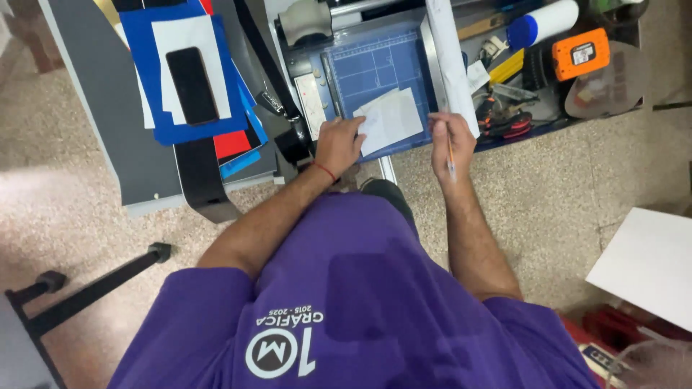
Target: The person is preparing a roll of black film by securing it with tape and then writing notes on a piece of paper.
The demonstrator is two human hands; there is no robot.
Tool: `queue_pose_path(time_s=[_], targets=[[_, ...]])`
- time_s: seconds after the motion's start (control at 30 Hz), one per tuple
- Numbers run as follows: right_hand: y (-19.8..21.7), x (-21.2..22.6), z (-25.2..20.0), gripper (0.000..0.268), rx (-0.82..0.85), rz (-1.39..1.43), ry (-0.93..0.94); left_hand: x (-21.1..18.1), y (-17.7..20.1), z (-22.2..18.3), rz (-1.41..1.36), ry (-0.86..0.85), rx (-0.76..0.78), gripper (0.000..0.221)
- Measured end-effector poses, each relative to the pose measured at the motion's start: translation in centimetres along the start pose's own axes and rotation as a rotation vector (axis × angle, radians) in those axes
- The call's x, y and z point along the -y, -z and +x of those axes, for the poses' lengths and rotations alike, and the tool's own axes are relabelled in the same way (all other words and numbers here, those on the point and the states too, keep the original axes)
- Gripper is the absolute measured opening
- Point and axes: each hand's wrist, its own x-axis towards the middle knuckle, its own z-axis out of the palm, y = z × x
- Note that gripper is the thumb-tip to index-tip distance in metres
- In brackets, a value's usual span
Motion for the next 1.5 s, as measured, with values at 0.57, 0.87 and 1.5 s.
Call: queue_pose_path(time_s=[0.57, 0.87, 1.5], targets=[[-9.1, -9.5, 3.2, 0.013, 0.364, 0.320, -0.339, -0.8, -0.1, 0.7, 0.291, 0.027, -0.153, 0.040], [-12.8, -12.2, 0.9, 0.012, 0.425, 0.322, -0.322, 0.0, 0.1, -0.2, 0.222, -0.019, -0.180, 0.023], [-14.8, -13.9, -0.5, 0.010, 0.414, 0.190, -0.156, 1.0, 1.0, 0.7, 0.248, -0.177, -0.242, 0.023]])
